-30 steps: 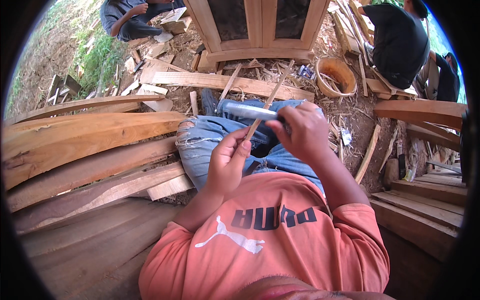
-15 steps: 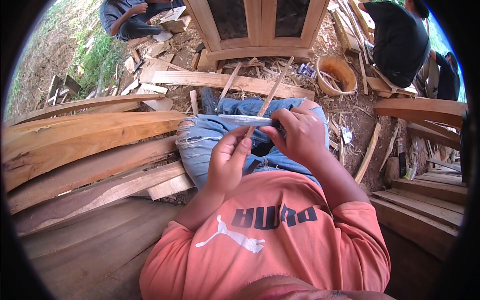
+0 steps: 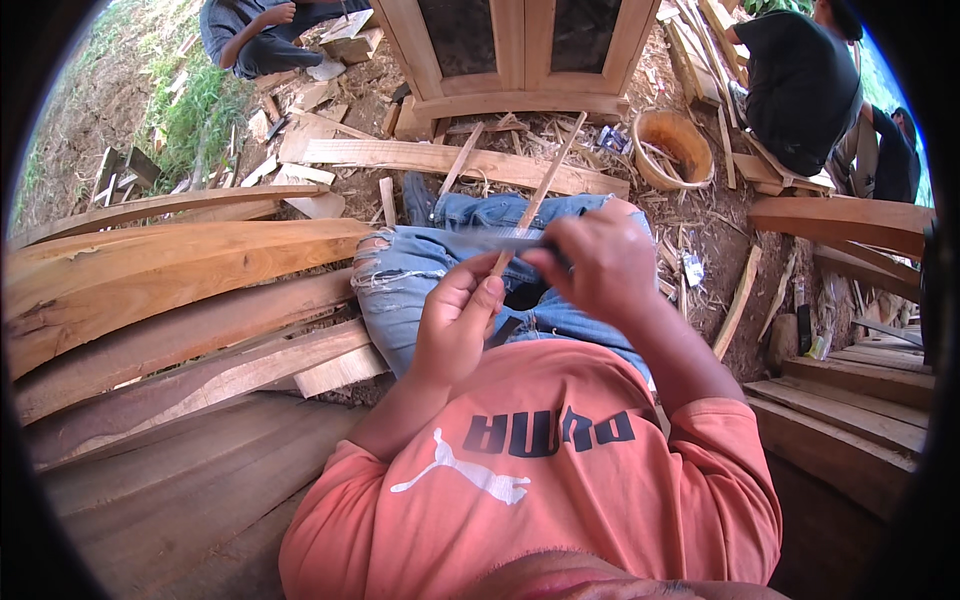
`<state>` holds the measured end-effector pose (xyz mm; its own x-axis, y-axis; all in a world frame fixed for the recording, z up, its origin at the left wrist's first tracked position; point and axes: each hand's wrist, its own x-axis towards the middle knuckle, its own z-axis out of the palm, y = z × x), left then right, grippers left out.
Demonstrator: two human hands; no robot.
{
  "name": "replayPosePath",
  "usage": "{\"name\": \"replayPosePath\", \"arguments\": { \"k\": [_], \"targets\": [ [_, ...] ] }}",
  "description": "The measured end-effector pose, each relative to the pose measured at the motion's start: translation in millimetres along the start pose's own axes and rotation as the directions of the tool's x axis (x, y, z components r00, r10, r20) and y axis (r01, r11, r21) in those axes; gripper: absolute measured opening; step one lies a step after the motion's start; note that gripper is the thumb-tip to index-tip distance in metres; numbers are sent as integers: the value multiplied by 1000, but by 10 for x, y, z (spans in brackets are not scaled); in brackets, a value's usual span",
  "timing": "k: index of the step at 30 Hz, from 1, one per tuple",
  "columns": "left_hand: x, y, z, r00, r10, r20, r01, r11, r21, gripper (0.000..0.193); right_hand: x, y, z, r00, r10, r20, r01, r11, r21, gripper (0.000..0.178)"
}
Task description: The person sits on the ground and uses a knife to shave and shape a thin wooden stick. They hold the stick in the left hand and repeatedly scrape the blade along its length, rotating the stick to work different sides.
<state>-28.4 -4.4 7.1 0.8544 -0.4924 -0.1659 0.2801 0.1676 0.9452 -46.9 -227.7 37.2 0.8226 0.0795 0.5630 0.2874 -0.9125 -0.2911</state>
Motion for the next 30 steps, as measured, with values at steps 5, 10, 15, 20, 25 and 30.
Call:
{"name": "replayPosePath", "arguments": {
  "k": [5,10,15,20,25,30],
  "targets": [
    [37,45,23,999,23,-29,-22,999,28,26,43,7,-14,1000,21,-9,-21,1000,-16,35],
    [53,-21,-7,999,20,-46,-18,999,42,24,-57,-8,79,997,47,69,-47,999,9,35],
    [95,-4,13,999,5,-39,-5,1000,-2,24,-57,-39,77,998,60,-8,-60,998,8,37],
    [82,56,69,999,28,-42,-29,999,-24,28,-44,57,51,985,155,76,-157,987,25,40],
    [92,-34,11,997,70,-40,-69,997,32,35,-124,7,49,973,132,187,-149,986,81,44],
    [74,-20,59,994,113,-6,-112,987,111,33,-21,41,-23,901,309,305,-315,949,-33,52]
  ]
}}
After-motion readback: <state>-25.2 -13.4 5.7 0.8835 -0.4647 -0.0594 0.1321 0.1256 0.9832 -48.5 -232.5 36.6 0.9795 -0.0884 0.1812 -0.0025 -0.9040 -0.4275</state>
